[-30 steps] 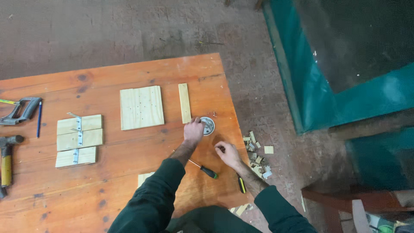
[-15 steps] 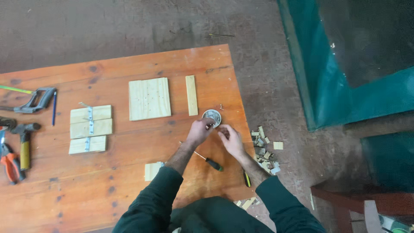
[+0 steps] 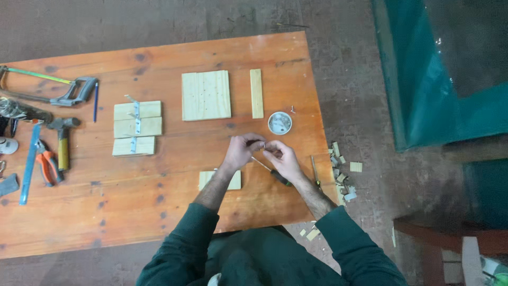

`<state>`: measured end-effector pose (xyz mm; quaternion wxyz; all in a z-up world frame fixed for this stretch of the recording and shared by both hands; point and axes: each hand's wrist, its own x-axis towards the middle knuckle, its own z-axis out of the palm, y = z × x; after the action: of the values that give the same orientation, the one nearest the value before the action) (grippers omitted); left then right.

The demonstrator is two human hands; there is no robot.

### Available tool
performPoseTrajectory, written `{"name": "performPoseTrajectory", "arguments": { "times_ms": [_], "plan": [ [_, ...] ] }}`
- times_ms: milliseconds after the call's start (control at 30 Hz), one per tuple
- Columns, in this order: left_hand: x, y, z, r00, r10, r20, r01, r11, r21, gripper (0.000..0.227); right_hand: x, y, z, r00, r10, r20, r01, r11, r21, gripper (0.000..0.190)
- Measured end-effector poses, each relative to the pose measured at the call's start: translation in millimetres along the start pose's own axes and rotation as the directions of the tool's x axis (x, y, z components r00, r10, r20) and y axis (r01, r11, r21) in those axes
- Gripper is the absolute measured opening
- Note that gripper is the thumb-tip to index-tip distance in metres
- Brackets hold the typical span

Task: The person assembles small wooden pieces by attaching metal brackets using screws. They position the brackets, insert screws, and tighten them with a screwdriver on a workbench.

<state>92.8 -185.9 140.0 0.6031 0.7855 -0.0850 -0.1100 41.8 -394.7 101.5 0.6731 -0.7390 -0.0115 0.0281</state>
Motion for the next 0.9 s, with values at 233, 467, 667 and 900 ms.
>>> {"name": "performPoseTrajectory", "arguments": {
  "times_ms": [233,467,667,900],
  "plan": [
    [-63.7,2.7,-45.7,0.997,0.017,-0.078,-0.026,0.993,-0.114,0.021,-30.5,-20.1,67.5,0.998,-0.064,-0.019,0.064,0.998,-0.005,0.01],
    [-124.5,-44.7,-114.7,0.987,-0.045,-0.155,-0.005,0.95,-0.312,0.027,-54.2,-42.9,120.3,0.985,-0.165,0.052,0.172,0.965,-0.199,0.008],
    [-173.7,-111.1,-163.1,0.941,-0.08,-0.327,0.009,0.977,-0.214,0.024,-79.2,-36.7,102.5,0.963,-0.256,0.082,0.205,0.504,-0.839,0.017],
    [-178.3,-165.1,-132.6,0.988,-0.037,-0.149,0.036,0.999,-0.008,0.03,-98.3,36.9,57.9,0.99,-0.039,-0.139,-0.129,0.183,-0.975,0.047]
  ]
}}
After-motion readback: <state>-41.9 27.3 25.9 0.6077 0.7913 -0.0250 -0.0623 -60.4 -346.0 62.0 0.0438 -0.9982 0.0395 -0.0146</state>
